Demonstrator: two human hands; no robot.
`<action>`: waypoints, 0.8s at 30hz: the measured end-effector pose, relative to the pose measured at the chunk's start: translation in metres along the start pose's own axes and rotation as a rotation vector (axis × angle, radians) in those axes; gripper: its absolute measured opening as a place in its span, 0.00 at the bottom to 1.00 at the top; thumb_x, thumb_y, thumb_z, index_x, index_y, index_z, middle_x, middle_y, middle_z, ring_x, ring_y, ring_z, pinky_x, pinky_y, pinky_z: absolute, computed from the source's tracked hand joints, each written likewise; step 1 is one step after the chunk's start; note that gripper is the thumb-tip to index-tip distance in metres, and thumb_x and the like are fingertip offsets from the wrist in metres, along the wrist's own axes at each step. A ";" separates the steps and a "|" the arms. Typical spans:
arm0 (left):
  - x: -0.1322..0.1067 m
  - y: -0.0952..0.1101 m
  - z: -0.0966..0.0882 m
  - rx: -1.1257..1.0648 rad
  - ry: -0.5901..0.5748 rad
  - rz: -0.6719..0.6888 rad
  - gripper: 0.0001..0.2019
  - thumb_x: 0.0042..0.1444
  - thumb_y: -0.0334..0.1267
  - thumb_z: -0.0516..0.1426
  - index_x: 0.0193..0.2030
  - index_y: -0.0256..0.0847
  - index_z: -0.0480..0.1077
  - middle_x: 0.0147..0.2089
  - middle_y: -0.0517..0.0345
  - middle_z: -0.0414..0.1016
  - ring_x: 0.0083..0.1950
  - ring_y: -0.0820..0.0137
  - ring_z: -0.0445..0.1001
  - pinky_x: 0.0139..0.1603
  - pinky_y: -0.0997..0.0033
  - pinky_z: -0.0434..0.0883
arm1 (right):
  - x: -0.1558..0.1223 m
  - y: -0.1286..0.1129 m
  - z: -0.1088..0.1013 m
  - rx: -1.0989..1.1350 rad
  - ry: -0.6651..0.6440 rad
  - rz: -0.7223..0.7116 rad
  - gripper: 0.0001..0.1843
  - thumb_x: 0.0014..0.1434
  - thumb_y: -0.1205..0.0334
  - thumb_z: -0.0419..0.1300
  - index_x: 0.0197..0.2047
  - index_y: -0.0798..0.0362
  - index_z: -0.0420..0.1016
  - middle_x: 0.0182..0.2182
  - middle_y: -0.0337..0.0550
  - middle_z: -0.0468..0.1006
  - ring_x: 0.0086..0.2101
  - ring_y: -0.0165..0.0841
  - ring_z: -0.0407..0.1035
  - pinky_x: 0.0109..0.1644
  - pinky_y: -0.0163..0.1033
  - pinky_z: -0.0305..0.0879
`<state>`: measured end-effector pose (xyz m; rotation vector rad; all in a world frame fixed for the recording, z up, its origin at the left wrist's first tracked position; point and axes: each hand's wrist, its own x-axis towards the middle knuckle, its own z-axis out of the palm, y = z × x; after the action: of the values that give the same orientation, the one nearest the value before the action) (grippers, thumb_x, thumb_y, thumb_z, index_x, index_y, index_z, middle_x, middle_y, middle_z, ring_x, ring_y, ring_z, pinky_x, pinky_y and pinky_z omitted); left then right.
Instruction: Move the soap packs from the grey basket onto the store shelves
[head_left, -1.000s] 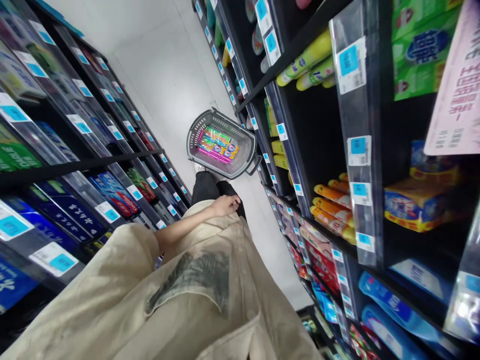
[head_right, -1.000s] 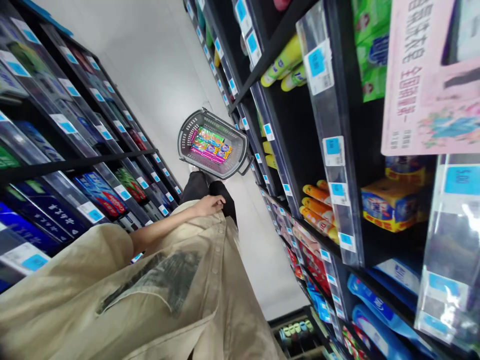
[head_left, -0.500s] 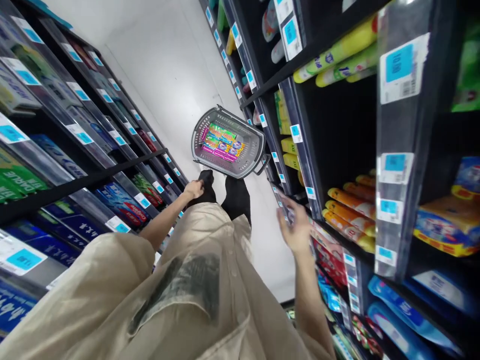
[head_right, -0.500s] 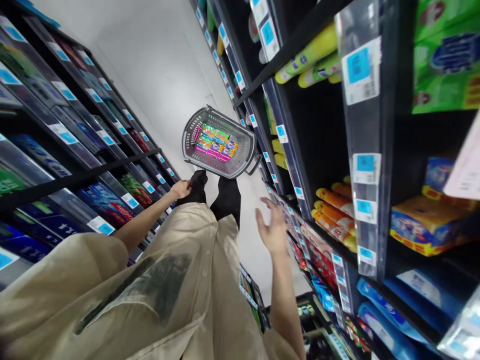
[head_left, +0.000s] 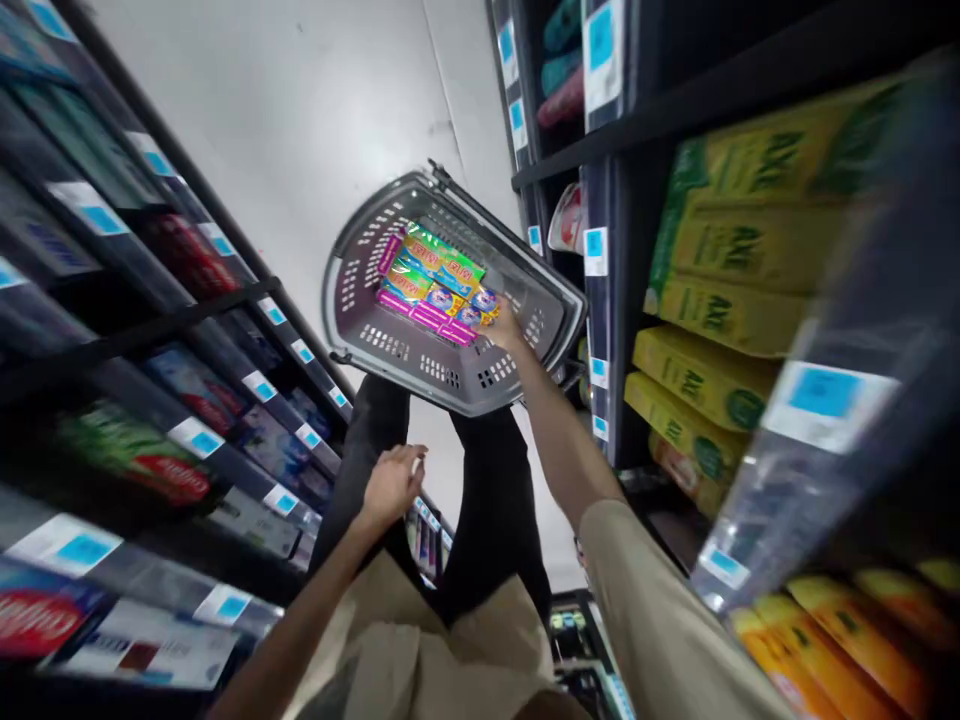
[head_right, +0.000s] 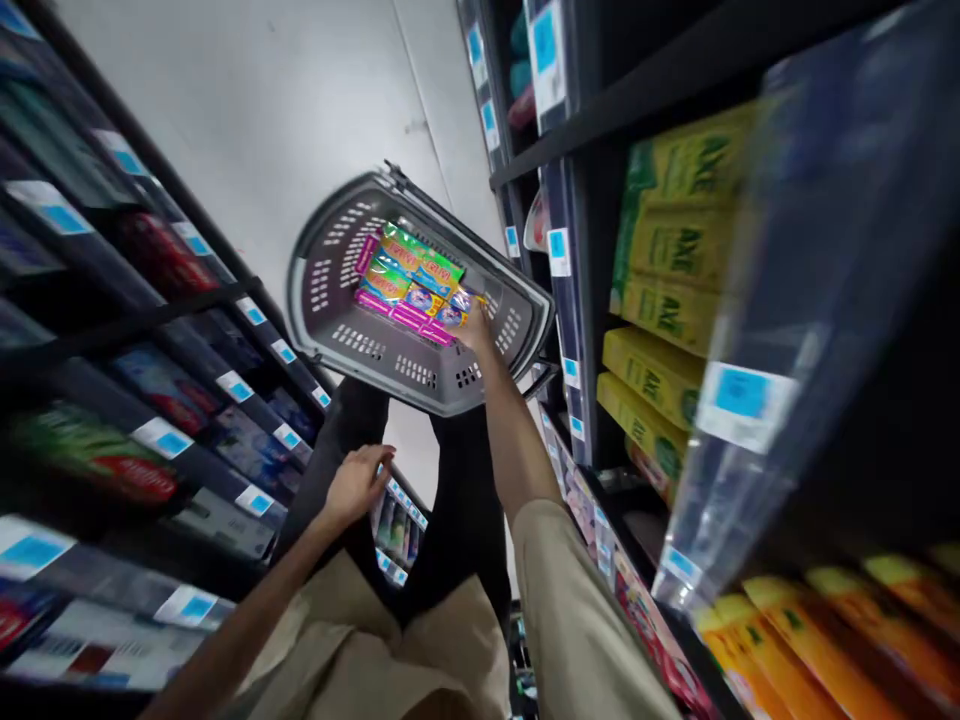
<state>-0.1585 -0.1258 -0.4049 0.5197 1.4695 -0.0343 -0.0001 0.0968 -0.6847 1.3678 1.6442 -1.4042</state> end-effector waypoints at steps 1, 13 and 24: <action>0.015 0.004 0.014 -0.096 -0.041 0.028 0.14 0.67 0.36 0.49 0.54 0.40 0.71 0.52 0.49 0.78 0.55 0.60 0.75 0.61 0.56 0.69 | 0.026 0.017 0.008 -0.026 -0.009 0.026 0.55 0.45 0.59 0.76 0.69 0.66 0.54 0.62 0.64 0.67 0.60 0.41 0.64 0.67 0.48 0.60; 0.065 0.031 0.030 -0.324 -0.248 -0.077 0.16 0.70 0.40 0.48 0.58 0.44 0.70 0.54 0.47 0.77 0.56 0.59 0.74 0.61 0.53 0.70 | 0.135 0.121 0.066 -0.272 -0.073 0.041 0.54 0.39 0.58 0.81 0.65 0.62 0.62 0.61 0.62 0.66 0.61 0.52 0.64 0.66 0.53 0.60; 0.071 0.031 0.027 -0.345 -0.272 -0.070 0.16 0.70 0.41 0.49 0.60 0.44 0.69 0.54 0.47 0.77 0.56 0.61 0.74 0.60 0.55 0.71 | 0.151 0.088 0.030 -0.446 -0.279 0.024 0.44 0.42 0.55 0.79 0.57 0.65 0.68 0.62 0.61 0.66 0.65 0.47 0.56 0.71 0.49 0.49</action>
<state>-0.1140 -0.0878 -0.4622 0.1741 1.1932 0.0892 0.0298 0.1111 -0.8590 0.8917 1.6204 -1.0703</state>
